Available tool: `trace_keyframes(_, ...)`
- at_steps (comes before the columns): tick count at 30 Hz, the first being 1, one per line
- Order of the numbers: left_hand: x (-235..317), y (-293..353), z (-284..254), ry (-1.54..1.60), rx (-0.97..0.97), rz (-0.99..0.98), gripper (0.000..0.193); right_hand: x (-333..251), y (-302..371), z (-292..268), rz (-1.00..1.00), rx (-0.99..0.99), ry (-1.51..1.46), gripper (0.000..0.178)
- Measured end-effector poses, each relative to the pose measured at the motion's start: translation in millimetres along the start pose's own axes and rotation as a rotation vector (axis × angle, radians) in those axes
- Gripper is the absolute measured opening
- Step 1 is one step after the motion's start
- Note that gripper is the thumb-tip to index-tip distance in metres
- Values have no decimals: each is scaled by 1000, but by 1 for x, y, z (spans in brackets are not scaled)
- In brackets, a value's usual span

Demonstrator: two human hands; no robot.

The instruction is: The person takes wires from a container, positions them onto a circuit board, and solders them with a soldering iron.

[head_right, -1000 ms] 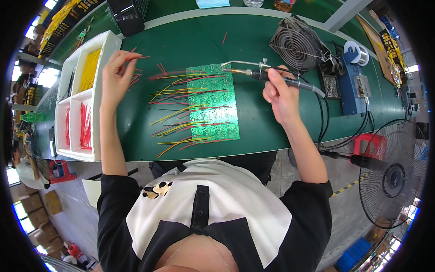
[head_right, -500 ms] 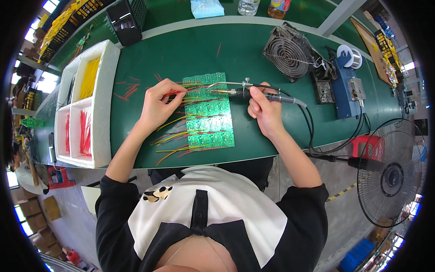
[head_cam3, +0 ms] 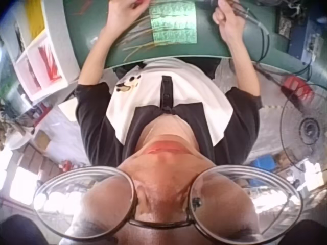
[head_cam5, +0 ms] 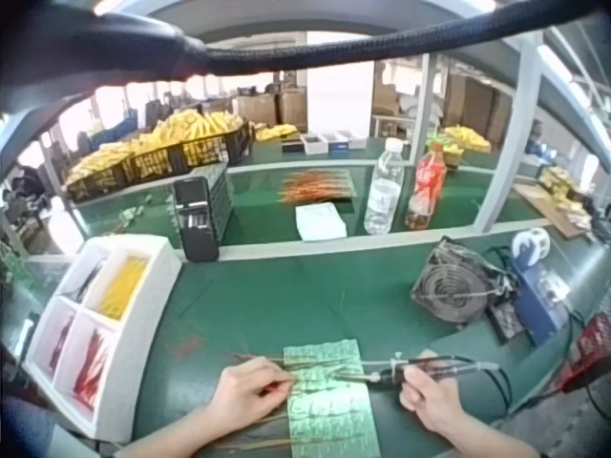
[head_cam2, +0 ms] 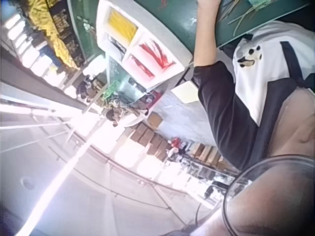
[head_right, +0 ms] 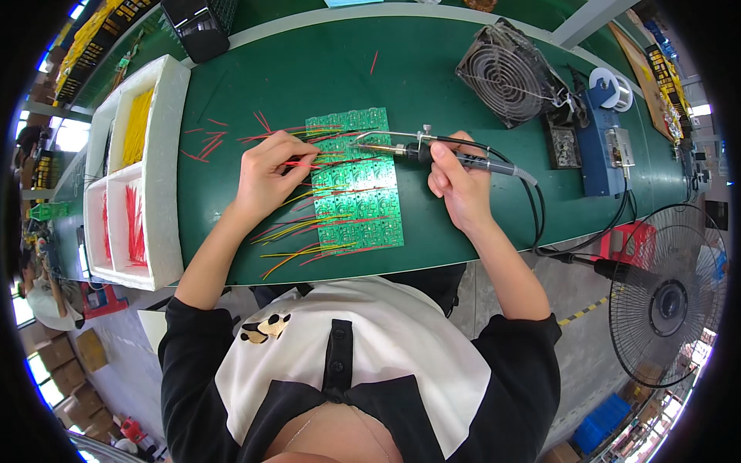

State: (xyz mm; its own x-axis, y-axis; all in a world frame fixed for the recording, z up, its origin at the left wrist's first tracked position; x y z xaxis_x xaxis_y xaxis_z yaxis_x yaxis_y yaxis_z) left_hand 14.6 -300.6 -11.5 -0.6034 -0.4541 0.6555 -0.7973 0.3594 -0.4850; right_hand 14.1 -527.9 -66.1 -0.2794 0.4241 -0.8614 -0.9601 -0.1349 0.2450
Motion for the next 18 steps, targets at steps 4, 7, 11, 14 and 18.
trace_keyframes(4, 3, 2, -2, -11, 41, 59, 12, 0, 0, 5, -17, -19, 82, 17)
trace_keyframes(7, 3, 3, 0, -36, 34, 64, 12, 0, 0, 7, -30, -36, 106, 18)
trace_keyframes(11, 5, 3, -2, -46, 54, 69, 12, -3, 0, 6, -40, -25, 101, 17)
trace_keyframes(14, 6, 4, -4, -46, 68, 83, 12, -3, -1, 6, -36, -26, 90, 17)
trace_keyframes(18, 5, 5, -2, -50, 47, 71, 11, -2, 0, 7, -38, -34, 87, 17)
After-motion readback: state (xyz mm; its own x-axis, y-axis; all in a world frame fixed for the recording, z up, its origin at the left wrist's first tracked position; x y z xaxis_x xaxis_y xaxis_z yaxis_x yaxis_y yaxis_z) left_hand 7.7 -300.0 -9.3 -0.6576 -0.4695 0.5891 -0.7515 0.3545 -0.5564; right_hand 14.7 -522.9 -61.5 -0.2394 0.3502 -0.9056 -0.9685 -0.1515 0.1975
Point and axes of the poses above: each hand's wrist, its own y-axis away from the middle knuckle, its own z-axis out of the palm, x = y × z, the point moved 10 cm from there along -y, towards the middle knuckle, and after that the axes turned 7 degrees about z, right-handed, at the moved point
